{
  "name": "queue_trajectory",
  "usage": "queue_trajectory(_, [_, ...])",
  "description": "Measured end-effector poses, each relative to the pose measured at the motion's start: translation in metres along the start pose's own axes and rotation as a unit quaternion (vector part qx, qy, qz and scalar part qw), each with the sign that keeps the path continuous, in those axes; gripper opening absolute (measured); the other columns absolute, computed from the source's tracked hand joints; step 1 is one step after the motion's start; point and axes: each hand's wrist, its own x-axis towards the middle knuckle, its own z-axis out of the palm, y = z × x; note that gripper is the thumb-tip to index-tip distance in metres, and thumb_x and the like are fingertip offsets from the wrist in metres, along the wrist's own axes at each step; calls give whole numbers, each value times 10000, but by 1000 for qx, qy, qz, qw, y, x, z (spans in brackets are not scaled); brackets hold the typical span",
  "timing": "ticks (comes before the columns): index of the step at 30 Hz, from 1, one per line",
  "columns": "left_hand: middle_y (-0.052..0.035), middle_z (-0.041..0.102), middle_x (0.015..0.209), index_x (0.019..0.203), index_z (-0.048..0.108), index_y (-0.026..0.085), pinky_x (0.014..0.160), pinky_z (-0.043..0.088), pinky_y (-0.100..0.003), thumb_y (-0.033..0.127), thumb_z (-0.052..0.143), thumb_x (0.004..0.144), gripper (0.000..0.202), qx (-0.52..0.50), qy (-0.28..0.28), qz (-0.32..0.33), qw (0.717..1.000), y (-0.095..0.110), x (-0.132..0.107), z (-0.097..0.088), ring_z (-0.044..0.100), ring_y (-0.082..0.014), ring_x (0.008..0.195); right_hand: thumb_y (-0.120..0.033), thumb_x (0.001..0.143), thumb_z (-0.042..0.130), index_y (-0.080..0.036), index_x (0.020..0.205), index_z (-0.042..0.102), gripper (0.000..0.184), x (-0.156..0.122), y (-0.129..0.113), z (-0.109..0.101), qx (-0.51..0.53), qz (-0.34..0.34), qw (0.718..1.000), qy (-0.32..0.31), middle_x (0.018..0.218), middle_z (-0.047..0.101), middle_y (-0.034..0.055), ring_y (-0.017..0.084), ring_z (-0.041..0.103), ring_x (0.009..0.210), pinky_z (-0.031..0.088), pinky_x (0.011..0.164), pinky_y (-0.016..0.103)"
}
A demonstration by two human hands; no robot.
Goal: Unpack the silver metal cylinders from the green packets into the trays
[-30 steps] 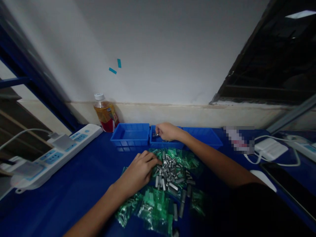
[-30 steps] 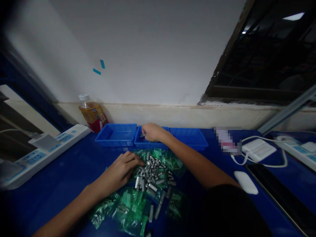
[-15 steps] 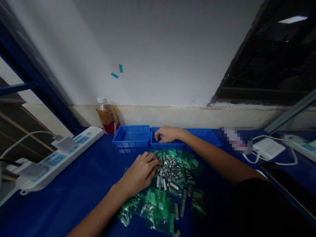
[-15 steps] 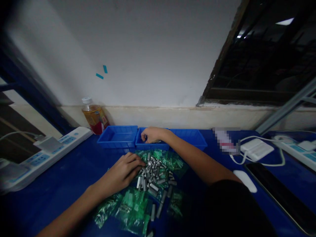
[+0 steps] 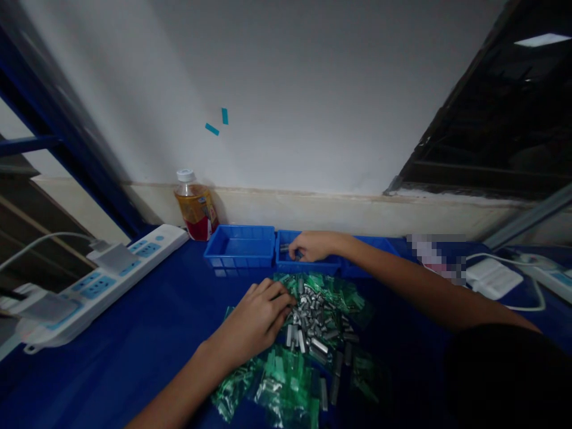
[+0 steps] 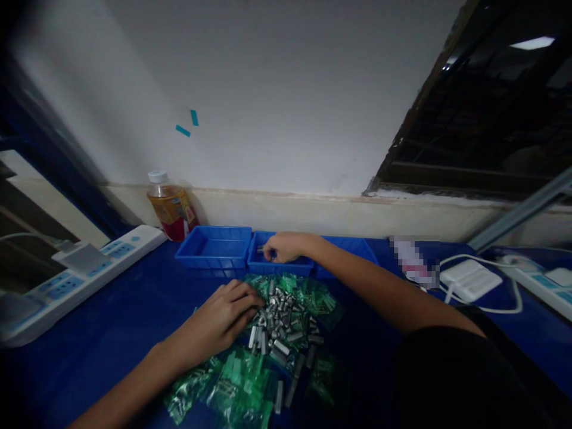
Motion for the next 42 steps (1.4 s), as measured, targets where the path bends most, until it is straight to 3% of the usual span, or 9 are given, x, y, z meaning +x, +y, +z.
queue_trajectory(6, [-53,563,1011,1068,574,220,787,372,-351,217,375,943,236,-1,1,1,1000,-1,1,1,464,-212,925,-259,819,601,-171,892,648,124,12,-1,13,-72,-15,992,106,808,654,46,149,553,693,337,616,246])
queue_trajectory(15, [-51,561,1015,1046,568,218,788,375,-365,246,382,946,213,5,-4,-2,1000,0,1,2,466,-221,939,-191,825,588,-166,916,626,102,6,-4,15,-110,7,986,123,902,675,71,175,606,791,376,660,250])
queue_trajectory(22, [-30,572,942,936,542,202,800,379,-360,212,455,912,91,-34,8,-21,999,-4,0,4,480,-207,905,-315,840,593,-147,944,648,206,19,-17,12,-145,118,969,159,918,679,118,223,624,817,397,665,281])
queue_trajectory(25, [-36,577,962,968,548,203,796,381,-358,175,446,908,121,-19,11,-13,1000,-4,1,3,478,-210,917,-374,868,555,-154,897,653,243,11,-20,12,-95,148,960,219,861,681,98,207,617,792,389,671,274])
queue_trajectory(28, [-46,577,1006,1081,555,228,804,382,-357,161,434,914,217,5,11,10,1000,-3,1,4,476,-210,934,-298,910,492,-154,935,648,214,-4,-22,13,-53,158,945,282,873,676,82,178,601,799,379,702,260])
queue_trajectory(33, [-53,584,984,1047,595,228,819,389,-353,216,427,932,204,6,20,19,1000,-2,2,6,480,-204,931,-280,873,547,-150,1075,622,252,-12,-26,12,-84,148,956,238,990,634,118,221,566,936,379,800,292])
queue_trajectory(37, [-44,589,967,994,601,222,830,392,-356,230,445,924,172,-12,26,18,999,-4,4,7,483,-200,917,-414,748,669,-162,1231,512,568,7,-30,7,-172,146,936,269,1231,511,168,333,423,1152,337,921,438])
queue_trajectory(39, [-39,588,973,991,597,222,836,392,-352,228,453,919,161,-16,28,13,999,-4,4,7,483,-198,923,-405,687,703,-166,1327,397,749,20,-29,7,-151,175,939,254,1292,471,176,355,406,1169,327,933,497])
queue_trajectory(42, [-36,586,984,995,588,223,834,391,-348,238,453,922,154,-11,29,6,1000,-4,4,7,481,-200,938,-336,705,651,-154,1319,384,693,34,-24,11,-95,208,950,212,1282,496,180,348,455,1138,357,913,509])
